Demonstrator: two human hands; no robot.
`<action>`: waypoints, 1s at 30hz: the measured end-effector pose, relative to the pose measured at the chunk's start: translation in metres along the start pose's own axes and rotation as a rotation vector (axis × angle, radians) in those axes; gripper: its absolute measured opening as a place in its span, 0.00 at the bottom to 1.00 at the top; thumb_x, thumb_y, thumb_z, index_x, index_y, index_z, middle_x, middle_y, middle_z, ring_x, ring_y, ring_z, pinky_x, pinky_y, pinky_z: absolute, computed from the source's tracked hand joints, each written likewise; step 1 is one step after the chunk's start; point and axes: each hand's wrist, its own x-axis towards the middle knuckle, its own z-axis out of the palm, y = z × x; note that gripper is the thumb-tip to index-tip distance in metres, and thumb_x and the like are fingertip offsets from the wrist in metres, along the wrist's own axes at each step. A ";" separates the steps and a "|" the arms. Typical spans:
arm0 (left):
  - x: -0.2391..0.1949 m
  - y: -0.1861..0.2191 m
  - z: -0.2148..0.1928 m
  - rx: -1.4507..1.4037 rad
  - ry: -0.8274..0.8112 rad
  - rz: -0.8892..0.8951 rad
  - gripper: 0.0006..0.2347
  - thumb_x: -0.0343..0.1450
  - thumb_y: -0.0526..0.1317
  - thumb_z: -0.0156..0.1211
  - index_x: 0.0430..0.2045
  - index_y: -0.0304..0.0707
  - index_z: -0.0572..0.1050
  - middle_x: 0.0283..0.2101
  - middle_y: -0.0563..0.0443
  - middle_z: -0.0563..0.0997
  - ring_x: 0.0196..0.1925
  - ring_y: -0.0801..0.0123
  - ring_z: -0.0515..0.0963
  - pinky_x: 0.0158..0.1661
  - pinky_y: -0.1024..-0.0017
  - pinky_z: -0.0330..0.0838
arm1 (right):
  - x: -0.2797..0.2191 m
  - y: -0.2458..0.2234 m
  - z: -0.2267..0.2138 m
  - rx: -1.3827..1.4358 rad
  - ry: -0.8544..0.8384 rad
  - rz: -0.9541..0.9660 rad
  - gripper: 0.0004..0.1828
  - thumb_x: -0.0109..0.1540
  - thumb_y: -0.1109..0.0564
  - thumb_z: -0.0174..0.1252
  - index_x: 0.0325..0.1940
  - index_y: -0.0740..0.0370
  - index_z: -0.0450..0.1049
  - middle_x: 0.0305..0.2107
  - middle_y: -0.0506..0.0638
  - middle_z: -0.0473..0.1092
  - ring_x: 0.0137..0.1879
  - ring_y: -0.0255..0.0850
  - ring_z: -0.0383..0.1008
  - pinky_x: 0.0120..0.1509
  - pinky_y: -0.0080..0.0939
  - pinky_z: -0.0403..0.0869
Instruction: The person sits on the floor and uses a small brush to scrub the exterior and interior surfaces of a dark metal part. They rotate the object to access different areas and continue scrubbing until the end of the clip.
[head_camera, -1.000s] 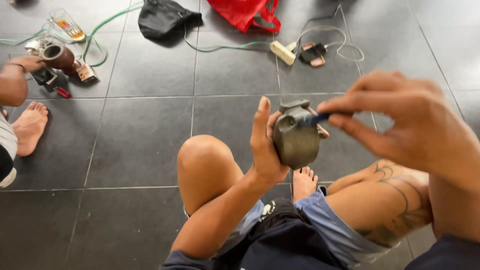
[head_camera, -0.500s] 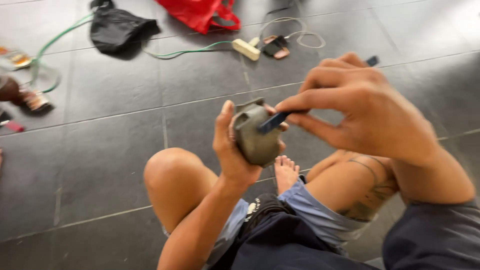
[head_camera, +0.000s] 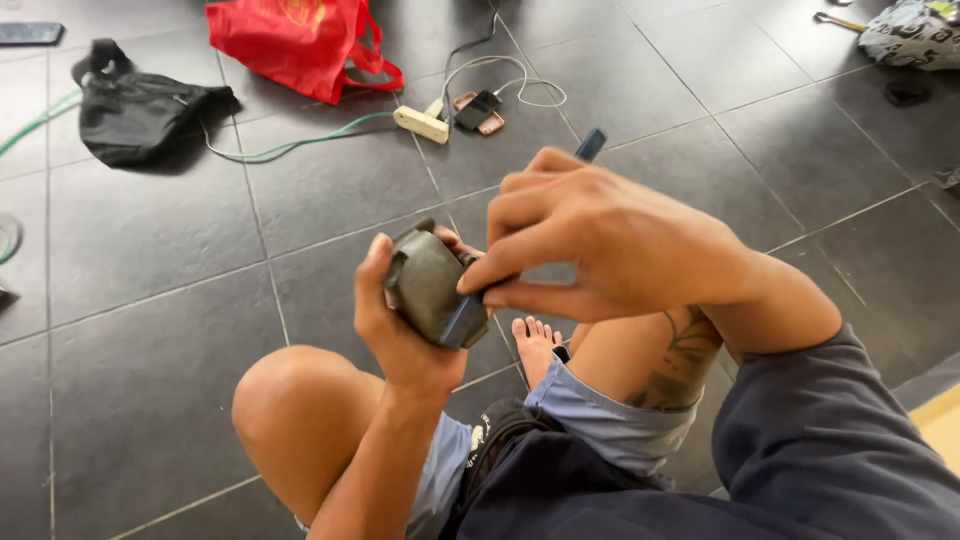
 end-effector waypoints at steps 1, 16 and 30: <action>-0.003 0.003 -0.001 0.007 0.017 -0.004 0.20 0.69 0.52 0.52 0.27 0.27 0.76 0.28 0.44 0.77 0.29 0.61 0.78 0.32 0.68 0.72 | 0.001 0.002 -0.001 0.018 0.002 0.003 0.08 0.67 0.53 0.63 0.50 0.50 0.80 0.31 0.43 0.69 0.37 0.40 0.69 0.50 0.46 0.61; 0.001 -0.004 -0.011 -0.020 -0.020 -0.121 0.20 0.70 0.55 0.54 0.33 0.34 0.76 0.30 0.50 0.78 0.28 0.71 0.79 0.23 0.71 0.76 | 0.003 -0.002 -0.003 -0.177 0.062 0.071 0.09 0.65 0.55 0.67 0.50 0.51 0.83 0.33 0.45 0.72 0.38 0.40 0.71 0.52 0.43 0.63; 0.004 -0.009 -0.012 -0.071 -0.114 -0.103 0.19 0.74 0.53 0.52 0.32 0.33 0.77 0.29 0.40 0.82 0.30 0.62 0.82 0.30 0.70 0.74 | -0.016 0.016 0.009 -0.237 0.112 0.017 0.11 0.60 0.54 0.69 0.46 0.43 0.83 0.31 0.39 0.75 0.35 0.38 0.70 0.47 0.41 0.68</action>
